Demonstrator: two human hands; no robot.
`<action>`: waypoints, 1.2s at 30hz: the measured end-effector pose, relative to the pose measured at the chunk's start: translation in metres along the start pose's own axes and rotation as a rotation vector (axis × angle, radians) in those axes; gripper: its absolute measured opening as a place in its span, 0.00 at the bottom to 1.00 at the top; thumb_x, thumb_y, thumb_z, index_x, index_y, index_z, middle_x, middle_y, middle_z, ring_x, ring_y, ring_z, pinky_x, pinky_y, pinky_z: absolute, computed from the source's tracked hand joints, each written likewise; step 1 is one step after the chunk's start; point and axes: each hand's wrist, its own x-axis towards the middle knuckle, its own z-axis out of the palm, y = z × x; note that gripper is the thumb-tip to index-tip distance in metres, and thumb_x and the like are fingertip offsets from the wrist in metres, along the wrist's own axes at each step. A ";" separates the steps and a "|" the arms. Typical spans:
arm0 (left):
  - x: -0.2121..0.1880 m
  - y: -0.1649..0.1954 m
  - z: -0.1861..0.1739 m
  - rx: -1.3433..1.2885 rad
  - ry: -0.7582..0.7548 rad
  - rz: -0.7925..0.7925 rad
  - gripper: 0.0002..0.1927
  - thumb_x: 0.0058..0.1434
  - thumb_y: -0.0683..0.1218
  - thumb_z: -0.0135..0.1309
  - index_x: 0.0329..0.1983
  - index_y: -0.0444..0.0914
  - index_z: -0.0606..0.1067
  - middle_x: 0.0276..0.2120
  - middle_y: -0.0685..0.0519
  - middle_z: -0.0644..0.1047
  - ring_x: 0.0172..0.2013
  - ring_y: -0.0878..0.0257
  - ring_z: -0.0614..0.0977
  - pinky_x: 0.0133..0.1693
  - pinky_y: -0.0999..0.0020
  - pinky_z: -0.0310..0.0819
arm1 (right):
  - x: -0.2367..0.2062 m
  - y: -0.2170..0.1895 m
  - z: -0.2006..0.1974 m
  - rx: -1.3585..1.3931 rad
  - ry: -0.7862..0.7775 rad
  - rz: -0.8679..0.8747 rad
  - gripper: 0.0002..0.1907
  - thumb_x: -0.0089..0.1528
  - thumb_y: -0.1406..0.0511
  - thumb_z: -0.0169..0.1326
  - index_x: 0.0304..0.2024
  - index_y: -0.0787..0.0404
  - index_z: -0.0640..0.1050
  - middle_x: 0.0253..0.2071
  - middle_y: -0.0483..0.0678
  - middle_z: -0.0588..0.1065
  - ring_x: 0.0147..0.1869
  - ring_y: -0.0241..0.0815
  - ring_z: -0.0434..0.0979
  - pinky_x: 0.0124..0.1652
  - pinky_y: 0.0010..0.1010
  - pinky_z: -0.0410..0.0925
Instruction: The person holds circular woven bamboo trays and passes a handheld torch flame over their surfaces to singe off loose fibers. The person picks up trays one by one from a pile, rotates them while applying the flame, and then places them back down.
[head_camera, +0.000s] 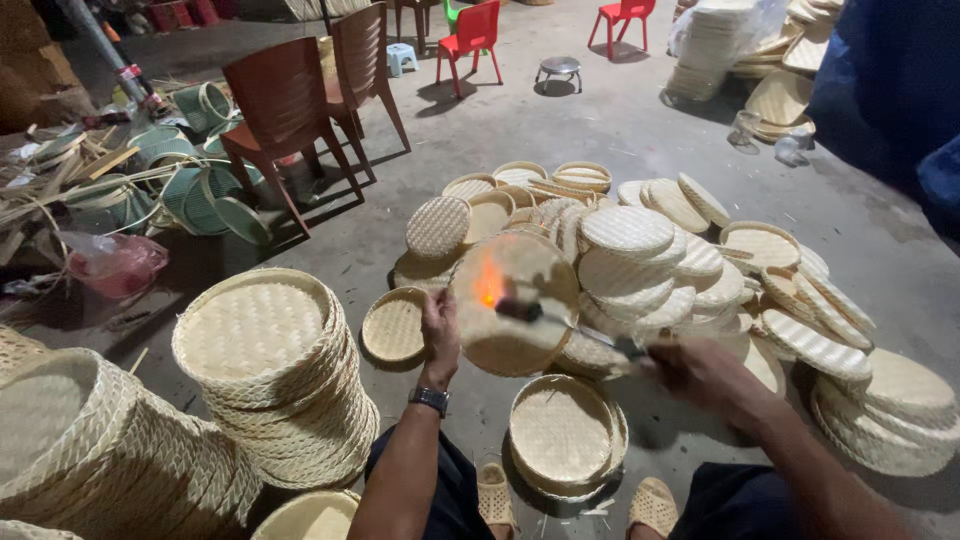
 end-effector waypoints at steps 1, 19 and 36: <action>0.001 0.001 -0.004 0.010 -0.037 -0.011 0.19 0.74 0.55 0.44 0.50 0.33 0.70 0.44 0.48 0.78 0.46 0.61 0.78 0.49 0.64 0.75 | -0.007 0.004 0.000 0.021 -0.032 0.005 0.16 0.63 0.57 0.51 0.48 0.51 0.84 0.29 0.44 0.85 0.23 0.34 0.80 0.27 0.28 0.75; -0.047 -0.030 0.018 1.267 -0.855 1.061 0.09 0.69 0.47 0.50 0.49 0.45 0.77 0.28 0.54 0.75 0.34 0.60 0.78 0.36 0.63 0.74 | -0.098 0.091 0.000 0.079 0.213 0.708 0.18 0.67 0.55 0.53 0.55 0.53 0.84 0.29 0.51 0.81 0.29 0.43 0.79 0.33 0.36 0.74; -0.063 -0.042 0.048 -0.009 -0.461 -0.440 0.25 0.67 0.41 0.54 0.64 0.25 0.66 0.51 0.37 0.79 0.48 0.55 0.82 0.48 0.62 0.83 | -0.092 0.071 0.017 0.191 0.108 0.496 0.16 0.65 0.57 0.55 0.51 0.54 0.84 0.28 0.49 0.82 0.24 0.41 0.80 0.28 0.35 0.74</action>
